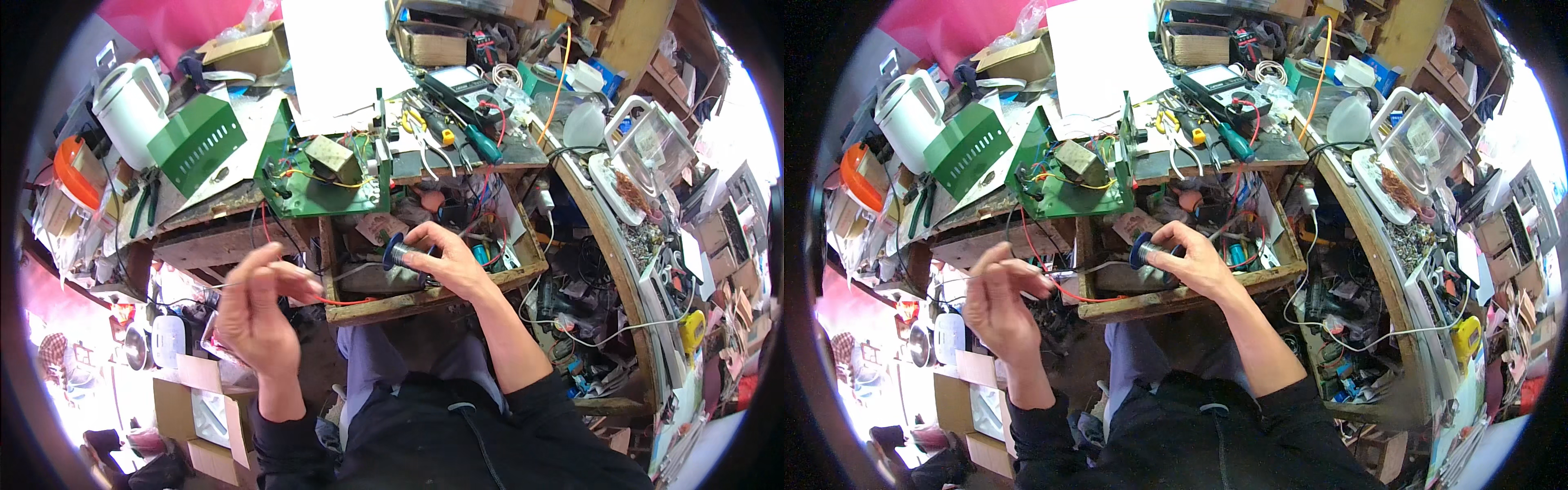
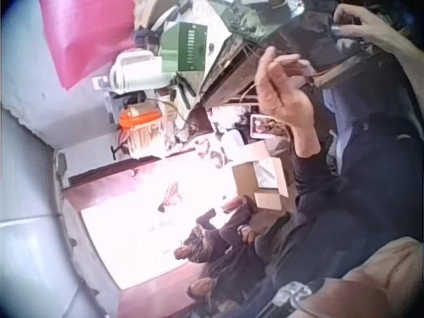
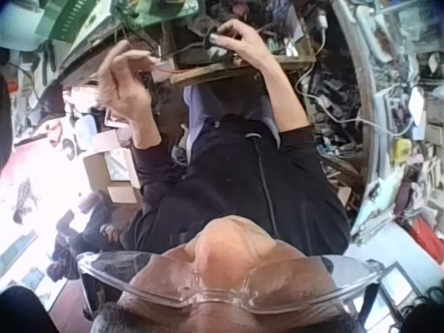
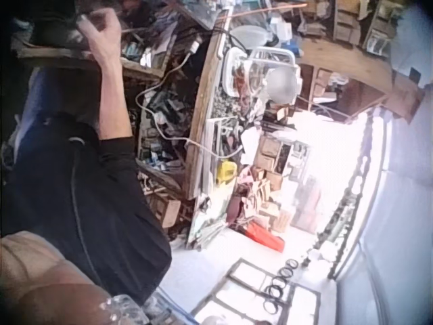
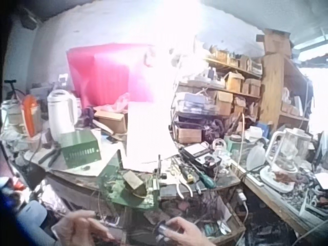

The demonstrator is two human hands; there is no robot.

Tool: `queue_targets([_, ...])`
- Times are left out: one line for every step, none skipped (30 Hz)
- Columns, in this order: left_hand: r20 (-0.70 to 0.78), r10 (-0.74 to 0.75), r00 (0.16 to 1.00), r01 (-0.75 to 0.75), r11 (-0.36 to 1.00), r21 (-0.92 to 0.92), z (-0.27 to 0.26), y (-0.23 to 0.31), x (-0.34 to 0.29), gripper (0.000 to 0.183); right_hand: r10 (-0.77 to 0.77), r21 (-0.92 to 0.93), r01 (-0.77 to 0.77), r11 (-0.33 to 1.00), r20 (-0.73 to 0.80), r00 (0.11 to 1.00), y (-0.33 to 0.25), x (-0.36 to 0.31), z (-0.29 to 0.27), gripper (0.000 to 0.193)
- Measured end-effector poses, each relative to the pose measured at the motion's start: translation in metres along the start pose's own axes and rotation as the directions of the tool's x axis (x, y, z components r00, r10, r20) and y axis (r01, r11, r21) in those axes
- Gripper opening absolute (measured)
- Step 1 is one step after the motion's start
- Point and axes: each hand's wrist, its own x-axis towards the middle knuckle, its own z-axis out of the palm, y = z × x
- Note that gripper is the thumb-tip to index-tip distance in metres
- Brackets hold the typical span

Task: The person works at a cluttered electronics workbench, handling a green circuit board and connecting wires. They use a soldering iron to solder components and wires to the board, then set the soldering iron down and continue adjusting connections by hand.

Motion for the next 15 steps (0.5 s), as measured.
queue_targets([0.027, -0.035, 0.999, 0.035, 0.999, 0.016, 0.004, -0.002, -0.004, 0.029, 0.013, -0.021, -0.012, 1.000, 0.037, 0.999, -0.001, -0.001, -0.001, 0.036])
queue_targets([0.049, -0.065, 0.997, 0.063, 0.997, 0.038, 0.007, -0.002, -0.007, 0.027, 0.021, -0.040, -0.018, 0.999, 0.078, 0.997, -0.003, 0.000, -0.001, 0.037])
queue_targets([0.077, -0.093, 0.993, 0.090, 0.995, 0.046, 0.009, -0.002, -0.009, 0.026, 0.031, -0.146, -0.013, 0.989, 0.121, 0.992, -0.004, 0.002, 0.002, 0.040])
queue_targets([0.098, -0.093, 0.991, 0.087, 0.994, 0.070, 0.009, -0.004, -0.011, 0.025, -0.056, -0.222, 0.086, 0.971, 0.140, 0.989, 0.005, 0.006, 0.009, 0.045])
queue_targets([0.131, -0.070, 0.989, 0.059, 0.995, 0.086, 0.009, -0.008, -0.013, 0.024, -0.097, -0.270, 0.140, 0.953, 0.166, 0.981, 0.003, 0.011, 0.015, 0.047])
queue_targets([0.165, -0.046, 0.985, 0.030, 0.994, 0.101, 0.010, -0.011, -0.014, 0.024, -0.136, -0.316, 0.193, 0.929, 0.193, 0.972, -0.001, 0.015, 0.020, 0.049])
queue_targets([0.197, -0.029, 0.980, 0.002, 0.991, 0.134, 0.014, -0.015, -0.015, 0.025, -0.090, -0.300, 0.148, 0.942, 0.199, 0.976, -0.007, 0.017, 0.022, 0.051])
queue_targets([0.248, -0.053, 0.967, 0.006, 0.983, 0.185, 0.015, -0.017, -0.015, 0.027, -0.125, -0.292, 0.177, 0.940, 0.187, 0.974, -0.006, 0.020, 0.027, 0.051])
queue_targets([0.295, -0.012, 0.955, -0.050, 0.978, 0.201, 0.020, -0.022, -0.014, 0.026, -0.210, -0.336, 0.258, 0.906, 0.173, 0.962, 0.000, 0.023, 0.030, 0.049])
queue_targets([0.343, 0.027, 0.939, -0.106, 0.971, 0.215, 0.024, -0.027, -0.013, 0.026, -0.294, -0.379, 0.334, 0.863, 0.160, 0.942, 0.008, 0.026, 0.031, 0.047])
queue_targets([0.366, -0.017, 0.930, -0.078, 0.967, 0.244, 0.026, -0.031, -0.014, 0.027, -0.350, -0.445, 0.353, 0.823, 0.091, 0.932, 0.011, 0.026, 0.034, 0.044])
queue_targets([0.392, -0.060, 0.918, -0.047, 0.965, 0.259, 0.029, -0.036, -0.017, 0.028, -0.338, -0.446, 0.323, 0.835, 0.047, 0.940, 0.009, 0.023, 0.033, 0.038])
queue_targets([0.390, -0.134, 0.911, 0.018, 0.958, 0.287, 0.029, -0.044, -0.021, 0.029, -0.278, -0.408, 0.268, 0.873, 0.036, 0.960, 0.005, 0.021, 0.031, 0.036])
queue_targets([0.400, -0.221, 0.889, 0.067, 0.929, 0.364, 0.029, -0.048, -0.025, 0.027, -0.214, -0.370, 0.209, 0.905, 0.027, 0.976, -0.002, 0.018, 0.030, 0.033])
queue_targets([0.391, -0.176, 0.903, 0.030, 0.935, 0.353, 0.032, -0.054, -0.027, 0.025, -0.214, -0.382, 0.200, 0.902, 0.005, 0.977, 0.003, 0.018, 0.028, 0.031])
